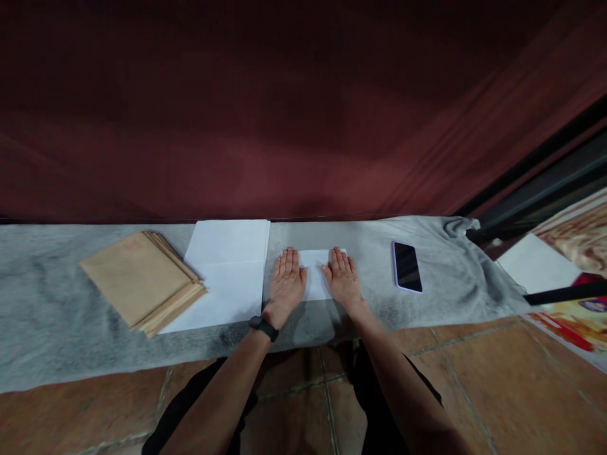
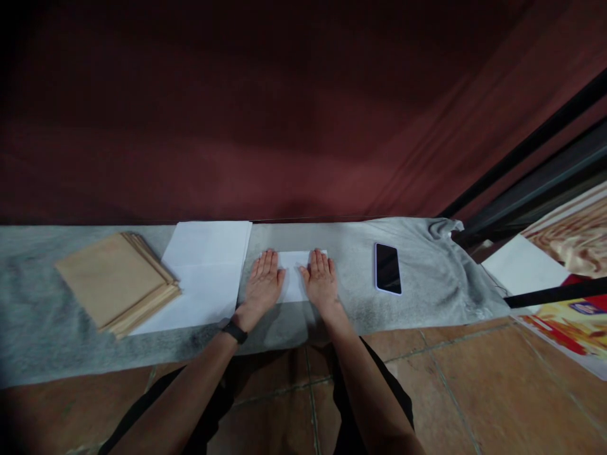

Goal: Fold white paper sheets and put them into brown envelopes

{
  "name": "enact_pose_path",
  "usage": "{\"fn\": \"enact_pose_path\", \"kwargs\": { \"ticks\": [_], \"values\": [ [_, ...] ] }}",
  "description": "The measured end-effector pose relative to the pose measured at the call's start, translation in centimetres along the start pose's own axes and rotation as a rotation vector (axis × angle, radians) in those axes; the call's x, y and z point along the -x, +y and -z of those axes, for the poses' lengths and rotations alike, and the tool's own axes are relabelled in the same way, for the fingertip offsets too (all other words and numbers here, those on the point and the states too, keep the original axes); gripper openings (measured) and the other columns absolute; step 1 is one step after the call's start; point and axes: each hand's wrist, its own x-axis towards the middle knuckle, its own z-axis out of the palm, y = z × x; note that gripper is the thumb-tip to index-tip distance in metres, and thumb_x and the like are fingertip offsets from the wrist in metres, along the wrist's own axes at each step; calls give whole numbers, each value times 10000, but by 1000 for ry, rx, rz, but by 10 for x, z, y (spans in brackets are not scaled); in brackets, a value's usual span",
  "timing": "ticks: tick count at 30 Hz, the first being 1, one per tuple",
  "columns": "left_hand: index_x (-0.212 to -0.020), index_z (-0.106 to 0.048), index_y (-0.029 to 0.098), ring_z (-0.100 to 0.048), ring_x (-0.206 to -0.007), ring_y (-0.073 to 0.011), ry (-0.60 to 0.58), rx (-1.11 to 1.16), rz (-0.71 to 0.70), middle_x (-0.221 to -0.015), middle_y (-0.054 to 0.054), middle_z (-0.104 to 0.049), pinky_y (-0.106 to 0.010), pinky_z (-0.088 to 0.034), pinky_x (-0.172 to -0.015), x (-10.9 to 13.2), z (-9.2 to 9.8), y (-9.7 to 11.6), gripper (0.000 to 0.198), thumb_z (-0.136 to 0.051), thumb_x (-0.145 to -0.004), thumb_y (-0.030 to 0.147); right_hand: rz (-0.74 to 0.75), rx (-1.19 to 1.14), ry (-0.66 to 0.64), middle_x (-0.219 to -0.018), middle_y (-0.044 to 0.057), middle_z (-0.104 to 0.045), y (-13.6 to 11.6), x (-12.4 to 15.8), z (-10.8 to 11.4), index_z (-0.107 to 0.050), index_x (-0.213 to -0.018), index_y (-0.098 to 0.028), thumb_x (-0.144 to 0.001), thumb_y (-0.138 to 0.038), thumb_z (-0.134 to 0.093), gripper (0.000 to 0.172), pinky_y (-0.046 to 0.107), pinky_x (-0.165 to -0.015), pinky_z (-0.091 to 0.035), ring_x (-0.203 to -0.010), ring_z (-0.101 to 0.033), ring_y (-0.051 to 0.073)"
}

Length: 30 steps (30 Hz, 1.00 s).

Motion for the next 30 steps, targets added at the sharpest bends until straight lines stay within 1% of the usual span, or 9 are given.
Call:
{"fn": "enact_pose_path", "kwargs": {
  "ticks": [6,11,14,18,21,24,27,29,30],
  "values": [
    [-1501,-382,-53,-277,-1521,-328,22,35,92,-1591,-258,-350,-481,-249,-1244,5,2,-6,619,-371,-994,301,-35,6,7,-1586,220,-386,19,6,2,-360,-1543,-16,-1071,-486,-244,677,513,-1196,-276,-1462,-383,336],
    [-1474,-412,-47,-393,-1464,-341,31,152,118,-1534,-279,-438,-496,-349,-1189,9,17,-12,583,-424,-960,228,-81,3,-8,-1591,243,-363,25,12,10,-357,-1536,9,-1068,-500,-228,703,546,-1198,-264,-1472,-362,353],
    [-1449,-449,-13,-519,-1365,-323,16,295,148,-1442,-265,-548,-449,-434,-1127,10,27,-20,564,-474,-941,230,-68,-26,-49,-1606,237,-337,16,17,18,-367,-1535,-5,-1065,-500,-239,694,553,-1212,-246,-1494,-329,346],
    [-1418,-506,75,-662,-1128,-307,-22,505,264,-1249,-201,-657,-440,-521,-1003,6,33,-30,578,-585,-868,235,138,-112,-172,-1653,175,-260,-11,33,27,-342,-1562,-75,-1033,-576,-329,729,524,-1241,-224,-1533,-257,316],
    [-1390,-539,129,-686,-970,-264,-3,741,395,-1098,-124,-680,-404,-551,-902,0,31,-32,644,-647,-756,148,256,-155,-223,-1656,187,-244,-30,46,30,-288,-1582,-82,-973,-652,-439,848,554,-1250,-197,-1540,-237,318],
    [-1415,-506,167,-676,-798,-204,-34,1140,551,-902,-26,-689,-335,-554,-769,-4,33,-30,748,-646,-685,85,273,-189,-222,-1644,202,-273,-42,52,33,-284,-1584,-90,-935,-633,-535,883,585,-1247,-189,-1530,-260,334],
    [-1413,-502,180,-677,-758,-176,-44,1542,604,-853,3,-701,-279,-533,-708,-7,44,-26,774,-715,-670,126,221,-321,-173,-1620,188,-344,-47,46,40,-343,-1566,-108,-1004,-472,-471,681,563,-1252,-203,-1505,-328,306],
    [-1401,-514,201,-700,-865,-188,-10,1731,568,-949,-29,-725,-288,-548,-754,-9,55,-23,707,-745,-733,242,151,-523,-118,-1590,158,-415,-46,35,49,-394,-1545,-137,-1041,-410,-376,574,516,-1250,-248,-1477,-387,266],
    [-1404,-513,211,-703,-955,-204,-2,1792,543,-1035,-59,-728,-310,-560,-796,-9,59,-21,650,-717,-797,324,94,-657,-82,-1562,141,-464,-44,29,55,-422,-1531,-157,-1051,-424,-342,555,491,-1238,-291,-1451,-428,248]
  ]
}}
